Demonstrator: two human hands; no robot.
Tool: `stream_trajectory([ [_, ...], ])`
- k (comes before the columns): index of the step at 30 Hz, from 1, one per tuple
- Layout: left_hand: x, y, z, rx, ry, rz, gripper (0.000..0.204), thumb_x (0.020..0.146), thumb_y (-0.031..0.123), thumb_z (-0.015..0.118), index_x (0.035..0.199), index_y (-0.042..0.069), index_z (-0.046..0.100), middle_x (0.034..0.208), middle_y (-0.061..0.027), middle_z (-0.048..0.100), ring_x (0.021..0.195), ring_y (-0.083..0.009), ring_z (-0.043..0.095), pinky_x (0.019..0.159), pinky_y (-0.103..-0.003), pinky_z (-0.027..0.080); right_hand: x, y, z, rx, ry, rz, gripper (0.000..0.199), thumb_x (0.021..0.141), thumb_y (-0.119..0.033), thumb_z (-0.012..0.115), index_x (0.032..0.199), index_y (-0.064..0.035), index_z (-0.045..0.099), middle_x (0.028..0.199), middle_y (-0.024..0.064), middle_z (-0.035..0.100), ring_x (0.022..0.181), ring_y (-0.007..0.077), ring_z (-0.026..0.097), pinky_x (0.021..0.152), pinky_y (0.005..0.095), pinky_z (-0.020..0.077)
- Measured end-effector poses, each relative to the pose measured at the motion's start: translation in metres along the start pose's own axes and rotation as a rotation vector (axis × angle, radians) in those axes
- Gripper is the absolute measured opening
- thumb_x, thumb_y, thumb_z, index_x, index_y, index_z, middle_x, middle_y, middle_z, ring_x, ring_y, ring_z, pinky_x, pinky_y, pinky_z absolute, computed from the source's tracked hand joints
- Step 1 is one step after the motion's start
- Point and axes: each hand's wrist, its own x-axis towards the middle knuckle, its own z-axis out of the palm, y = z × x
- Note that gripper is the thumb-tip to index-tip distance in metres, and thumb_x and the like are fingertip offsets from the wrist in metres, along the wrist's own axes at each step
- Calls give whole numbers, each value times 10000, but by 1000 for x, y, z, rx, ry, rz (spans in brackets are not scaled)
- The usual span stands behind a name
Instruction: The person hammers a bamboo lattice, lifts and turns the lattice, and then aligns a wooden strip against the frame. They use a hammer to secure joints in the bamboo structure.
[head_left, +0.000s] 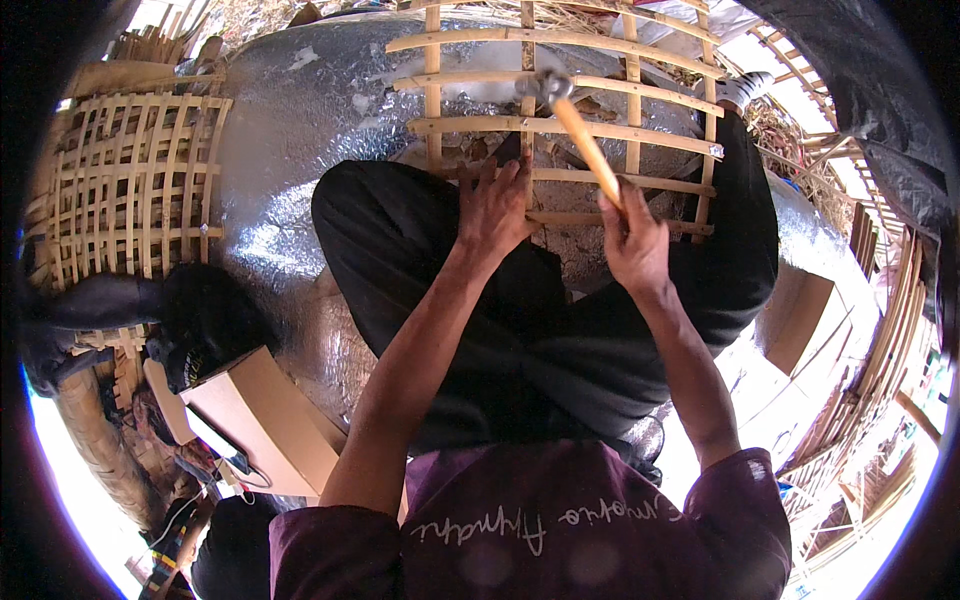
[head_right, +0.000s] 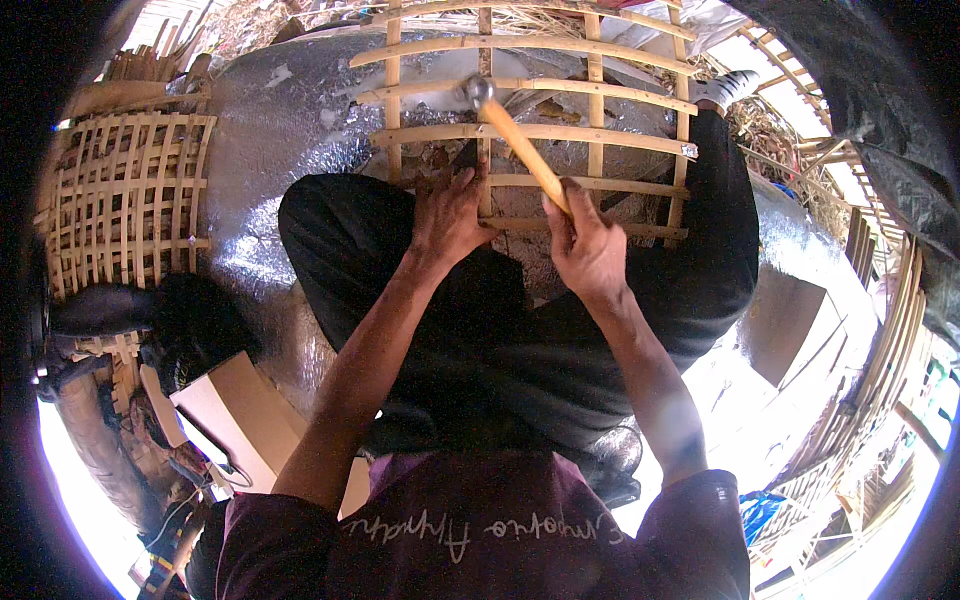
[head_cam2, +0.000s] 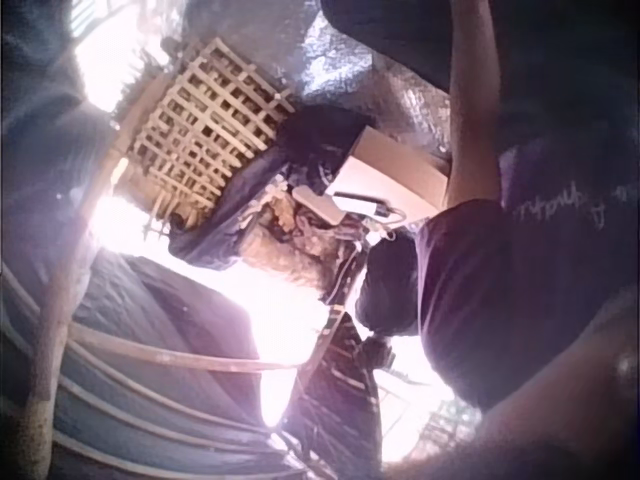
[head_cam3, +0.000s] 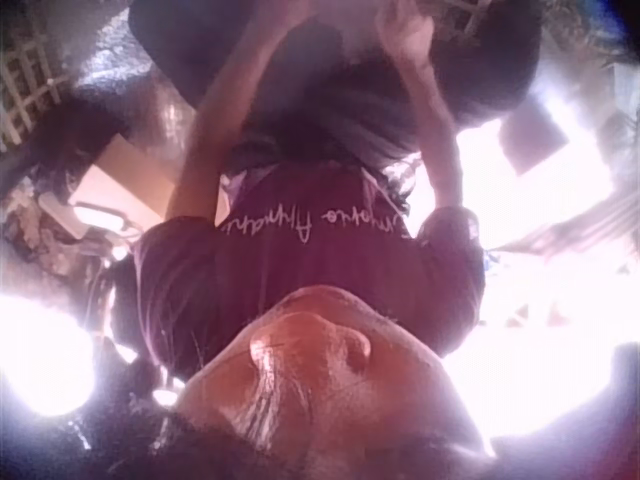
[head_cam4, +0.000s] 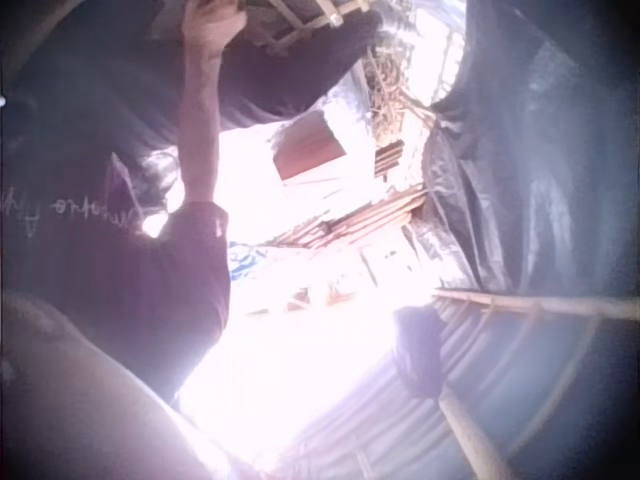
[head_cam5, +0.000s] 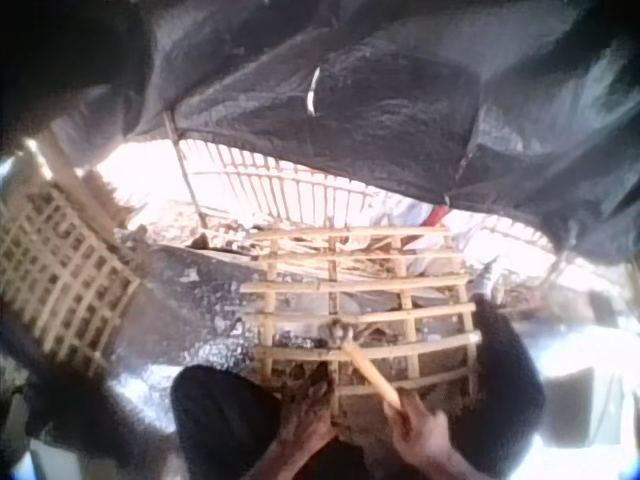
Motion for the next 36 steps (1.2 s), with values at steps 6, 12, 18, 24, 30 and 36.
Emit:
stream_trajectory([
  [6,-1,5,-10,31,38,14,1070,602,456,862,1450,55,347,1321,-132,523,1280,-338,445,1043,-646,305,-6,17,6,-138,-103,92,293,954,-281,575,1190,-115,521,583,167,600,495,378,619,426,458,497],
  [12,4,-1,1,-101,3,36,1072,596,469,863,1431,19,365,1339,-152,505,1260,-359,459,1034,-537,365,-21,13,16,-19,65,-14,295,940,-229,595,1198,-95,548,639,149,645,506,322,642,443,416,523],
  [18,6,4,-9,-57,43,48,1035,605,404,866,1435,29,375,1164,-135,566,1106,-349,545,927,-470,448,-21,14,17,31,-24,78,292,940,-223,594,1181,-76,520,724,185,658,601,386,655,492,442,533],
  [24,5,3,-9,-36,-11,38,1012,611,431,847,1434,61,388,1111,-111,575,1137,-336,520,951,-536,413,-31,29,14,329,119,201,236,953,-232,596,1064,-29,548,747,187,632,586,354,620,523,376,494],
  [30,8,11,-12,29,29,56,1008,625,364,857,1461,108,355,1285,-173,529,1255,-440,435,1014,-531,402,-23,37,-8,582,138,516,359,996,-330,522,1102,11,548,687,109,510,630,147,449,589,329,418],
  [36,2,-5,-7,-110,4,31,961,582,413,886,1418,272,433,1301,-162,521,1215,-421,470,960,-655,370,-26,52,-14,787,251,529,356,997,-377,515,1007,-23,543,707,12,468,622,88,411,551,267,379],
])
